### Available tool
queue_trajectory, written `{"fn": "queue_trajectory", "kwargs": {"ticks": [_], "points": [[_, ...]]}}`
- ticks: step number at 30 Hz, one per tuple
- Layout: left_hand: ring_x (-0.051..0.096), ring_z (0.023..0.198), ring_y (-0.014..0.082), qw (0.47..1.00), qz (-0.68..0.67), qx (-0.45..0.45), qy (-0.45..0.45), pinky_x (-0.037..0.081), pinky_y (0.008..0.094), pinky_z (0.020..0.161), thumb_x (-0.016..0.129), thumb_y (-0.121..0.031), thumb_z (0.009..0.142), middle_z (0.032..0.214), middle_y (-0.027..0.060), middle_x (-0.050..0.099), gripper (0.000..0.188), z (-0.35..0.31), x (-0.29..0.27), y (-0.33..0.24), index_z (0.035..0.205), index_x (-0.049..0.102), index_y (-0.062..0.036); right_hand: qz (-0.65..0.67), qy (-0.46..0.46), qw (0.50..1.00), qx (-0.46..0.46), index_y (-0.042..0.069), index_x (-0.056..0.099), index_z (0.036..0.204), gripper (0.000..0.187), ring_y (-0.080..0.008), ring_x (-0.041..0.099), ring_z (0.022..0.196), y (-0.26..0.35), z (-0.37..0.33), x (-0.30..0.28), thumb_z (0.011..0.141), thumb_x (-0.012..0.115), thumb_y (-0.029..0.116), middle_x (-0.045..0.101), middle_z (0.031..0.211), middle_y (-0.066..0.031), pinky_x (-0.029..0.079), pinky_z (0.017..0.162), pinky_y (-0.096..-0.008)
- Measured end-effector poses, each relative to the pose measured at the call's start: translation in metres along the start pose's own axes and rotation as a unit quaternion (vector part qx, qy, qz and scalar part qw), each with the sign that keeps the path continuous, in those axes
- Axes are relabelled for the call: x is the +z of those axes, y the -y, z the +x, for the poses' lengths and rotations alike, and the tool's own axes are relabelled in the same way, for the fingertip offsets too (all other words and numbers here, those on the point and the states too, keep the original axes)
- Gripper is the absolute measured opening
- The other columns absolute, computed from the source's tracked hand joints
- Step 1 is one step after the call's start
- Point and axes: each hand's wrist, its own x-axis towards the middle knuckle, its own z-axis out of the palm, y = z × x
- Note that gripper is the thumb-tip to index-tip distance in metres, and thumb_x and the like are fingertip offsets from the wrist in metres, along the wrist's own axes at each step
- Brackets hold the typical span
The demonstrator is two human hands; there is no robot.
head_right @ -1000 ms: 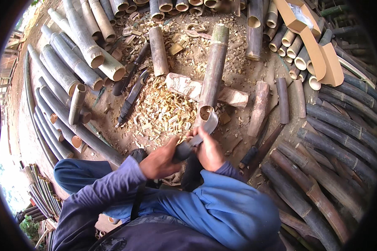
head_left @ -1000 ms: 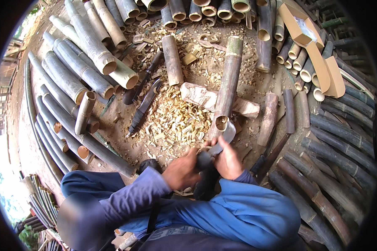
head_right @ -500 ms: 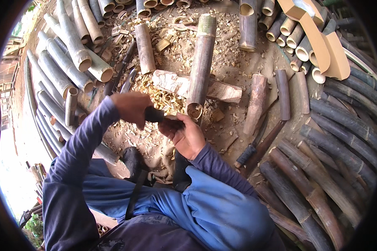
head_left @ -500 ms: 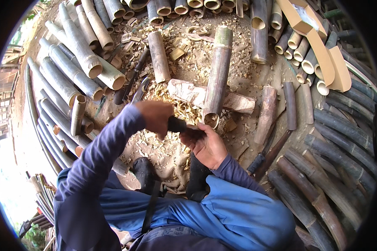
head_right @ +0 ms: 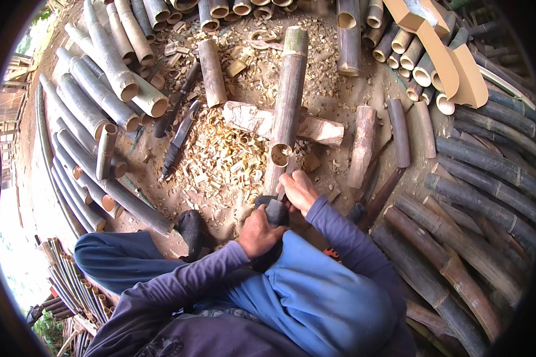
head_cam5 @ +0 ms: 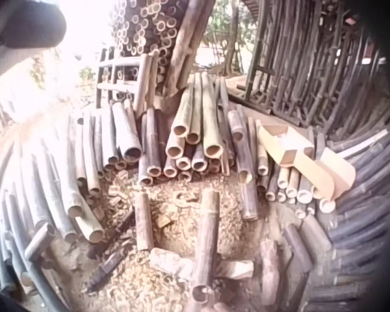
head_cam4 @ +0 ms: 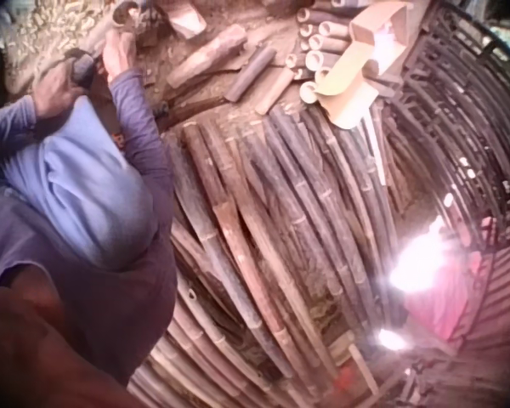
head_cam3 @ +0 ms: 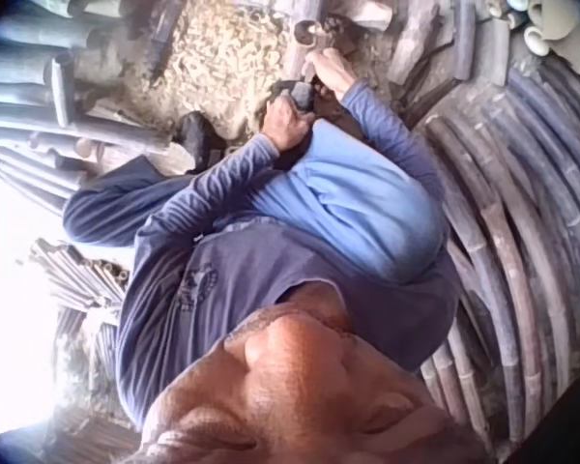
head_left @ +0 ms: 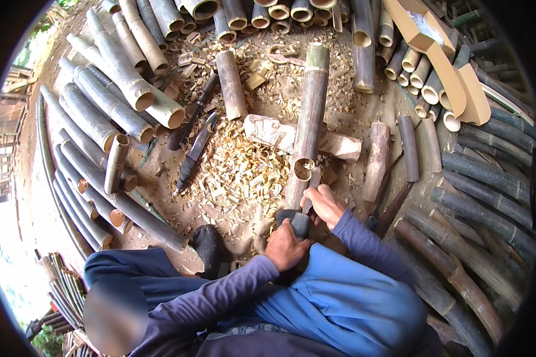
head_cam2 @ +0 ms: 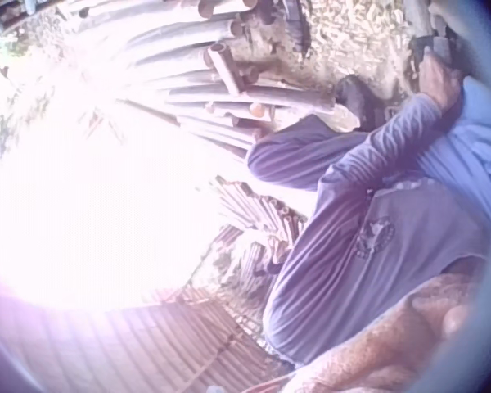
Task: The person carves holes into bamboo poles using a knife and assembles them by inserting the ends of other poles into the openings to form a structure.
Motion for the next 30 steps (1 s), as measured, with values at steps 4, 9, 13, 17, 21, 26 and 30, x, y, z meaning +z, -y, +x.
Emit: {"fn": "queue_trajectory", "kwargs": {"ticks": [4, 9, 13, 17, 21, 26, 30], "points": [[0.071, 0.089, 0.0285, 0.995, -0.090, 0.033, 0.027, 0.057, 0.0407, 0.086, 0.089, -0.031, 0.077, 0.097, 0.0180, 0.074, 0.062, -0.013, -0.049, 0.031, 0.120, 0.063, 0.0042, 0.145, 0.047, 0.988, -0.010, 0.002, 0.066, 0.092, 0.032, -0.0198, 0.067, 0.059, 0.003, -0.007, 0.022, 0.099, 0.058, 0.032, 0.068, 0.082, -0.0110, 0.054, 0.044, -0.0332], [0.072, 0.066, 0.0281, 0.972, 0.219, -0.014, -0.088, 0.059, 0.0416, 0.068, 0.086, -0.029, 0.063, 0.073, 0.0152, 0.073, 0.041, 0.017, -0.136, -0.008, 0.093, 0.078, -0.0024, 0.373, 0.093, 0.921, -0.067, 0.003, 0.066, 0.105, 0.035, -0.0246, 0.072, 0.079, 0.004, 0.022, 0.059, 0.105, 0.057, 0.036, 0.070, 0.089, -0.0121, 0.062, 0.065, -0.0417], [0.071, 0.061, 0.0284, 0.886, 0.437, 0.090, -0.124, 0.057, 0.0428, 0.060, 0.074, -0.023, 0.072, 0.065, 0.0114, 0.067, 0.017, 0.035, -0.168, -0.056, 0.076, 0.073, -0.0066, 0.535, 0.150, 0.827, -0.087, 0.004, 0.067, 0.111, 0.029, -0.0220, 0.071, 0.092, 0.014, 0.018, 0.059, 0.108, 0.051, 0.028, 0.072, 0.102, -0.0103, 0.063, 0.081, -0.0447], [0.068, 0.059, 0.0247, 0.798, 0.523, 0.260, -0.148, 0.053, 0.0399, 0.055, 0.071, -0.018, 0.082, 0.066, 0.0095, 0.067, 0.015, 0.029, -0.148, -0.126, 0.070, 0.069, -0.0092, 0.680, 0.216, 0.698, -0.066, 0.005, 0.066, 0.113, 0.029, -0.0204, 0.070, 0.089, -0.003, 0.036, 0.051, 0.108, 0.050, 0.029, 0.074, 0.107, -0.0076, 0.060, 0.087, -0.0450], [0.066, 0.060, 0.0226, 0.762, 0.570, 0.277, -0.133, 0.050, 0.0401, 0.052, 0.067, -0.013, 0.086, 0.065, 0.0087, 0.062, 0.017, 0.026, -0.125, -0.111, 0.072, 0.062, -0.0055, 0.695, 0.180, 0.696, -0.013, 0.013, 0.067, 0.116, 0.030, -0.0219, 0.071, 0.092, 0.003, 0.033, 0.059, 0.109, 0.048, 0.035, 0.075, 0.113, -0.0072, 0.053, 0.088, -0.0425], [0.070, 0.071, 0.0302, 0.821, 0.423, 0.267, 0.277, 0.058, 0.0446, 0.065, 0.081, -0.025, 0.077, 0.082, 0.0132, 0.067, 0.031, 0.002, -0.138, -0.091, 0.097, 0.070, -0.0045, 0.446, 0.099, 0.888, -0.050, 0.008, 0.066, 0.112, 0.030, -0.0169, 0.068, 0.099, -0.011, -0.034, 0.065, 0.106, 0.054, 0.035, 0.071, 0.106, -0.0081, 0.053, 0.089, -0.0357], [0.069, 0.097, 0.0306, 0.760, 0.345, 0.532, 0.143, 0.060, 0.0425, 0.074, 0.087, -0.025, 0.071, 0.121, 0.0165, 0.063, 0.067, 0.033, -0.051, -0.095, 0.130, 0.060, -0.0084, 0.036, -0.065, 0.984, -0.165, 0.007, 0.063, 0.119, 0.027, -0.0186, 0.064, 0.103, -0.049, -0.018, 0.000, 0.100, 0.060, 0.025, 0.067, 0.113, -0.0081, 0.052, 0.095, -0.0364]]}}
